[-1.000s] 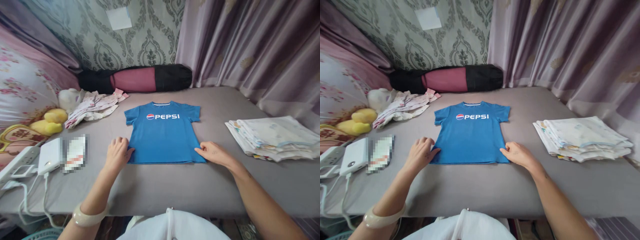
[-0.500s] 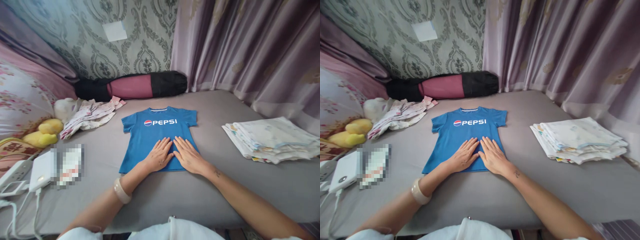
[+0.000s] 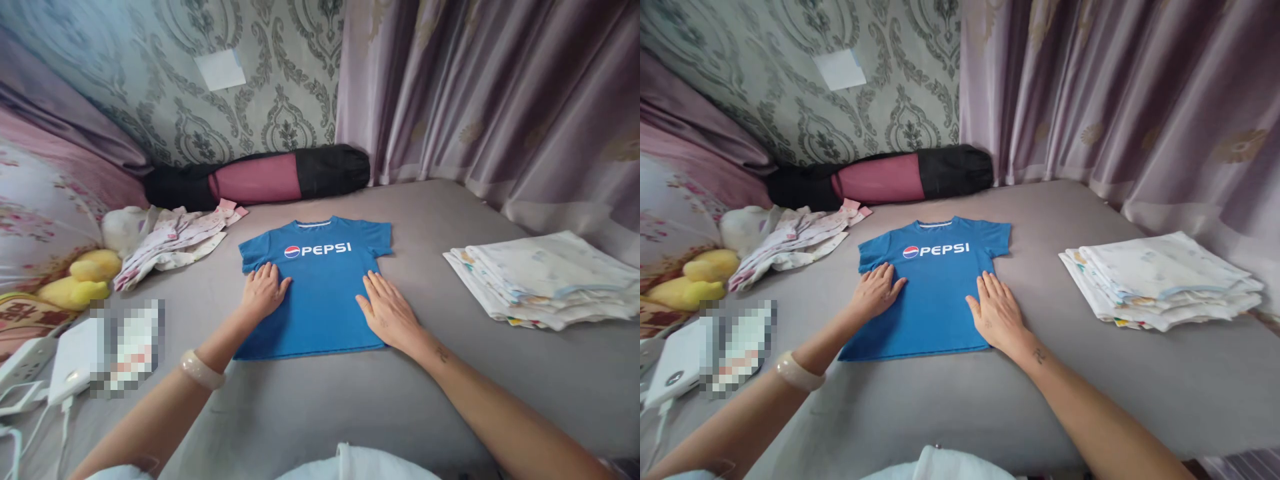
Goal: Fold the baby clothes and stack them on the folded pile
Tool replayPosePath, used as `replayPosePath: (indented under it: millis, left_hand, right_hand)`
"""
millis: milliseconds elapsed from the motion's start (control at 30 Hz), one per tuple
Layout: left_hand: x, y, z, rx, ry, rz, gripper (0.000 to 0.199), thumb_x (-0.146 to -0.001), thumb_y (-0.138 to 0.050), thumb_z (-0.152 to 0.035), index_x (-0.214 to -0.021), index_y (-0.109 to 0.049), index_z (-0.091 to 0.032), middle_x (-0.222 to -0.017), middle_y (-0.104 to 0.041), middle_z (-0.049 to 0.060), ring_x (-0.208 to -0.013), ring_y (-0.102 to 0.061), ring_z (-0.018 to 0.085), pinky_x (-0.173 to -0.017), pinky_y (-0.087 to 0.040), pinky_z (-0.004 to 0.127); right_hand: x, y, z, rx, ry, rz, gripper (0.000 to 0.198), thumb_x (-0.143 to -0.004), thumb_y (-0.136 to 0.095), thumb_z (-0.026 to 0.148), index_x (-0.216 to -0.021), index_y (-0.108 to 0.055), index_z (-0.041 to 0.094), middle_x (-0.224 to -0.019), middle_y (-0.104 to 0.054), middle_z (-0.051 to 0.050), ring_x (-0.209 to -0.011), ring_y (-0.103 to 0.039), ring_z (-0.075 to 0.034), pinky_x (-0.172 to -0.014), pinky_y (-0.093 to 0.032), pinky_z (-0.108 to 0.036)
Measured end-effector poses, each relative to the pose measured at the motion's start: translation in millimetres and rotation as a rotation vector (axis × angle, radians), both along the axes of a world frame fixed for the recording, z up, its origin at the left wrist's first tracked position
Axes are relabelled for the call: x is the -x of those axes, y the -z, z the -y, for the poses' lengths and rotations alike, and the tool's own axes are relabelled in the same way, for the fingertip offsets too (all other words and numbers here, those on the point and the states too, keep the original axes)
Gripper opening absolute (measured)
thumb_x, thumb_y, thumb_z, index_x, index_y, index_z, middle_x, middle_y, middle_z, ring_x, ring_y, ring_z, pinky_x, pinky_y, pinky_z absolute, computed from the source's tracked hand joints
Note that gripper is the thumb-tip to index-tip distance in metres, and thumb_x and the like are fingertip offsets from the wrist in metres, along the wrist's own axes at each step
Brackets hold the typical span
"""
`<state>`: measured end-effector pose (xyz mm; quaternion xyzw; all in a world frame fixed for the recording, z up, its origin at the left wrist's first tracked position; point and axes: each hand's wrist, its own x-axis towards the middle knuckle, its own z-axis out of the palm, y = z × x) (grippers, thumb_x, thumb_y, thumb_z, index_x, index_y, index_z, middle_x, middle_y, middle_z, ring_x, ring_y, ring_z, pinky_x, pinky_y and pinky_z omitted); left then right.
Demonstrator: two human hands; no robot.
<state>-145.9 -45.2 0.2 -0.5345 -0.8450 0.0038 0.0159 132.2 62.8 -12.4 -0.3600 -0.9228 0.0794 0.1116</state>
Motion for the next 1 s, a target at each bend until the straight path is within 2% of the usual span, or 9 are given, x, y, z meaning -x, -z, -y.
replayPosePath:
  millis: [67, 100, 167, 233, 333, 433, 633, 800, 1000]
  left_hand:
    - [-12, -5.5, -14, 0.019, 0.055, 0.004, 0.043, -0.097, -0.035, -0.041, -0.116, -0.058, -0.01, -0.123, -0.061, 0.022, -0.122, -0.054, 0.033, -0.107, -0.033, 0.051]
    - [-21, -6.1, -23, 0.014, 0.122, 0.035, 0.04, -0.097, -0.035, -0.039, -0.116, -0.058, -0.011, -0.124, -0.06, 0.022, -0.121, -0.055, 0.031, -0.107, -0.034, 0.049]
    - [-44, -3.3, -43, -0.005, 0.345, 0.142, 0.044, -0.097, -0.036, -0.041, -0.128, -0.051, -0.015, -0.143, -0.047, 0.019, -0.133, -0.045, 0.027, -0.11, -0.035, 0.043]
    - [-69, 2.9, -64, -0.017, 0.467, 0.229, 0.055, -0.097, -0.032, -0.048, -0.142, -0.039, -0.017, -0.153, -0.037, 0.016, -0.142, -0.032, 0.028, -0.116, -0.026, 0.048]
    - [-101, 11.2, -94, -0.02, 0.473, 0.279, 0.06, -0.098, -0.025, -0.052, -0.148, -0.033, -0.019, -0.157, -0.029, 0.014, -0.146, -0.022, 0.028, -0.118, -0.019, 0.051]
    - [-114, 15.1, -119, -0.027, 0.442, 0.257, 0.061, -0.099, -0.024, -0.048, -0.148, -0.032, -0.013, -0.158, -0.026, 0.014, -0.148, -0.018, 0.027, -0.12, -0.015, 0.048]
    - [-97, 20.0, -166, -0.032, 0.392, 0.232, 0.063, -0.099, -0.02, -0.047, -0.15, -0.029, -0.01, -0.159, -0.024, 0.013, -0.148, -0.017, 0.027, -0.12, -0.015, 0.046]
    - [-76, 21.4, -206, -0.019, 0.324, 0.25, 0.063, -0.1, -0.019, -0.045, -0.15, -0.028, -0.009, -0.159, -0.023, 0.013, -0.148, -0.017, 0.027, -0.121, -0.013, 0.045]
    - [-58, 28.2, -239, -0.035, 0.272, 0.22, 0.062, -0.099, -0.018, -0.045, -0.15, -0.029, -0.012, -0.159, -0.025, 0.012, -0.148, -0.017, 0.026, -0.12, -0.012, 0.046]
  right_hand:
    - [-3, -4, -6, -0.015, 0.018, -0.063, 0.052, -0.1, -0.022, 0.035, -0.133, -0.056, 0.012, -0.141, -0.052, -0.015, -0.132, -0.046, -0.026, -0.109, -0.037, -0.04]
    - [-5, -7, -9, -0.021, 0.041, -0.082, 0.049, -0.1, -0.023, 0.032, -0.129, -0.059, 0.014, -0.135, -0.057, -0.014, -0.125, -0.052, -0.025, -0.104, -0.041, -0.038]
    - [-9, -12, -13, -0.045, 0.105, -0.072, 0.042, -0.099, -0.028, 0.028, -0.123, -0.06, 0.017, -0.123, -0.064, -0.013, -0.113, -0.058, -0.025, -0.094, -0.045, -0.037]
    - [-14, -15, -15, -0.063, 0.168, -0.009, 0.035, -0.098, -0.035, 0.029, -0.121, -0.059, 0.017, -0.114, -0.065, -0.014, -0.105, -0.06, -0.027, -0.086, -0.046, -0.035]
    - [-18, -17, -14, -0.01, 0.24, 0.068, 0.03, -0.097, -0.039, 0.031, -0.116, -0.058, 0.018, -0.111, -0.066, -0.014, -0.096, -0.064, -0.025, -0.075, -0.045, -0.032]
    - [-18, -19, -13, 0.08, 0.273, 0.096, 0.029, -0.098, -0.037, 0.033, -0.114, -0.056, 0.018, -0.108, -0.069, -0.013, -0.092, -0.067, -0.024, -0.067, -0.042, -0.03]
    - [-19, -22, -16, 0.223, 0.313, 0.138, 0.031, -0.098, -0.036, 0.041, -0.1, -0.06, 0.022, -0.085, -0.073, -0.009, -0.079, -0.069, -0.024, -0.057, -0.034, -0.03]
    - [-22, -20, -19, 0.277, 0.273, 0.137, 0.033, -0.097, -0.038, 0.042, -0.086, -0.062, 0.022, -0.084, -0.073, -0.009, -0.076, -0.068, -0.022, -0.056, -0.03, -0.029]
    - [-22, -21, -19, 0.318, 0.286, 0.164, 0.031, -0.096, -0.041, 0.04, -0.085, -0.063, 0.022, -0.088, -0.073, -0.009, -0.08, -0.068, -0.022, -0.057, -0.028, -0.029]
